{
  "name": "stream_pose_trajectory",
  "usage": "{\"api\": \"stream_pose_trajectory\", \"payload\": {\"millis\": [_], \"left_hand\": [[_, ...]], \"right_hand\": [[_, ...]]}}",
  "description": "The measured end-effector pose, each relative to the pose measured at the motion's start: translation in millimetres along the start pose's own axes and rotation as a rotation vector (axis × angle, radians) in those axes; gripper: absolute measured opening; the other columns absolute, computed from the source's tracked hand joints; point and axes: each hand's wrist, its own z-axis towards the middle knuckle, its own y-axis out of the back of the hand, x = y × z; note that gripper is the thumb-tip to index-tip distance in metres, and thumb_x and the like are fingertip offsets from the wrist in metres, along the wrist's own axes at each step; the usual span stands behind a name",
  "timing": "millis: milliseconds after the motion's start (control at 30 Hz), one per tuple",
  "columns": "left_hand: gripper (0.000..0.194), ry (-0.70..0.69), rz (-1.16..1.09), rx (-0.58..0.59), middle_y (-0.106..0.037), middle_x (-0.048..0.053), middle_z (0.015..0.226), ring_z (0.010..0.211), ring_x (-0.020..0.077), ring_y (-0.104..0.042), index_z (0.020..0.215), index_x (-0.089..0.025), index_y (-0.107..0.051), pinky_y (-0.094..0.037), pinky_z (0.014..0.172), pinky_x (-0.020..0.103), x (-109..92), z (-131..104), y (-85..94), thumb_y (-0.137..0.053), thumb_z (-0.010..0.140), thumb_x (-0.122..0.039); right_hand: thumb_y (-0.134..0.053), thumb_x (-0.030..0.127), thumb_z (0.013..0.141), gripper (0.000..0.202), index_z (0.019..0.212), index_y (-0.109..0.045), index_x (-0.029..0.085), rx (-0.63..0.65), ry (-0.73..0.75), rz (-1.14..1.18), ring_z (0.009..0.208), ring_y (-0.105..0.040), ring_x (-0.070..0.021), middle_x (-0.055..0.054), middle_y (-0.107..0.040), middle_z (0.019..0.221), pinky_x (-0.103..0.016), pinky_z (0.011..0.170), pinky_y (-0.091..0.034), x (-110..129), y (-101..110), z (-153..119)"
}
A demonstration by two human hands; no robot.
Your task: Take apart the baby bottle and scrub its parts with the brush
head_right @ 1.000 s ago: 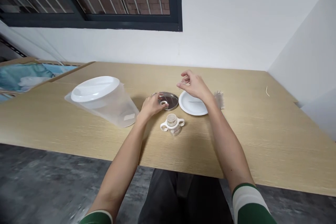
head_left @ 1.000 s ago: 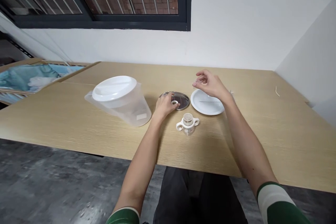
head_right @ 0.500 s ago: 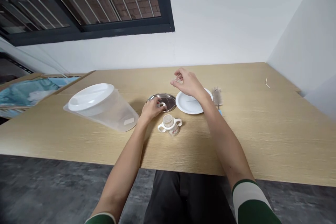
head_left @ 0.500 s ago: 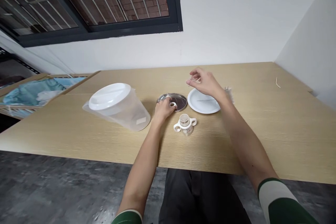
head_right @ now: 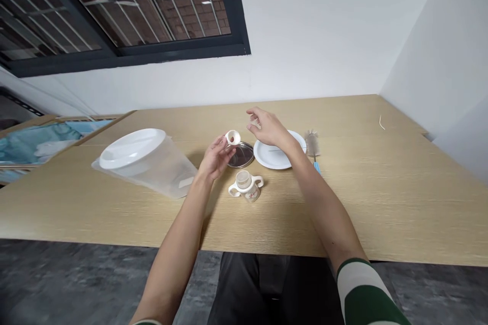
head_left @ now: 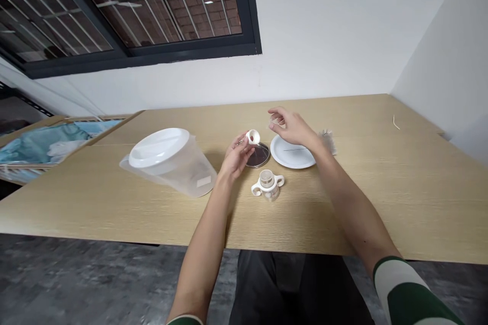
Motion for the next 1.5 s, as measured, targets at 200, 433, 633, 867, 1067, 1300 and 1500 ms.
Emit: {"api": "stream_pose_trajectory", "payload": {"millis": [200,433,633,867,1067,1300,1500], "left_hand": [[0.009,0.108,-0.228,0.078,-0.075,0.007,0.096,0.082,0.0149,-0.073,0.098,-0.015,-0.068,-0.060,0.078,0.026,3,-10,-14.7,-0.069,0.091,-0.020],[0.005,0.181,-0.313,0.154,-0.074,0.007,0.088,0.079,0.0149,-0.073,0.095,-0.015,-0.064,-0.061,0.079,0.026,11,-12,-22.8,-0.060,0.097,-0.015],[0.013,0.208,-0.398,0.141,-0.072,0.006,0.082,0.072,0.0124,-0.071,0.095,-0.014,-0.063,-0.060,0.075,0.024,13,-10,-22.4,-0.052,0.101,-0.017],[0.020,0.234,-0.404,0.142,-0.070,0.005,0.079,0.067,0.0105,-0.067,0.096,-0.013,-0.064,-0.059,0.072,0.022,7,-11,-24.3,-0.053,0.103,-0.027],[0.020,0.172,-0.328,0.087,-0.070,0.003,0.078,0.070,0.0100,-0.068,0.097,-0.015,-0.066,-0.058,0.074,0.020,-2,-13,-21.1,-0.067,0.096,-0.034],[0.014,0.115,-0.313,0.081,-0.071,0.005,0.083,0.073,0.0117,-0.067,0.094,-0.015,-0.066,-0.058,0.076,0.023,5,-11,-18.5,-0.068,0.093,-0.029],[0.002,0.091,-0.300,0.068,-0.074,0.005,0.090,0.078,0.0131,-0.069,0.090,-0.015,-0.066,-0.060,0.080,0.026,9,-12,-19.8,-0.068,0.090,-0.017]], "right_hand": [[-0.067,0.023,0.086,0.043,0.129,-0.065,0.016,0.102,0.114,0.065,0.105,-0.067,-0.0208,-0.011,-0.071,0.125,-0.038,0.098,-0.052,13,-9,-3],[-0.073,0.019,0.084,0.031,0.114,-0.075,0.016,0.148,0.132,-0.045,0.088,-0.065,-0.0172,-0.011,-0.068,0.116,-0.037,0.090,-0.054,6,-20,0],[-0.078,0.022,0.081,0.032,0.113,-0.077,0.022,0.185,0.164,0.075,0.092,-0.064,-0.0178,-0.007,-0.070,0.107,-0.036,0.088,-0.054,-6,-24,2],[-0.079,0.025,0.079,0.043,0.122,-0.073,0.023,0.202,0.137,0.190,0.098,-0.066,-0.0184,-0.009,-0.069,0.123,-0.038,0.091,-0.055,-9,-34,2],[-0.070,0.034,0.088,0.039,0.124,-0.069,0.016,0.237,0.042,0.291,0.101,-0.068,-0.0191,-0.011,-0.074,0.118,-0.040,0.096,-0.055,3,-20,-1],[-0.067,0.023,0.085,0.025,0.107,-0.071,0.015,0.250,-0.009,0.299,0.092,-0.068,-0.0174,-0.009,-0.076,0.109,-0.035,0.088,-0.055,7,-24,0],[-0.068,0.020,0.078,0.022,0.099,-0.066,0.014,0.227,-0.089,0.267,0.076,-0.063,-0.0142,-0.005,-0.071,0.090,-0.028,0.072,-0.052,12,-24,-2]]}}
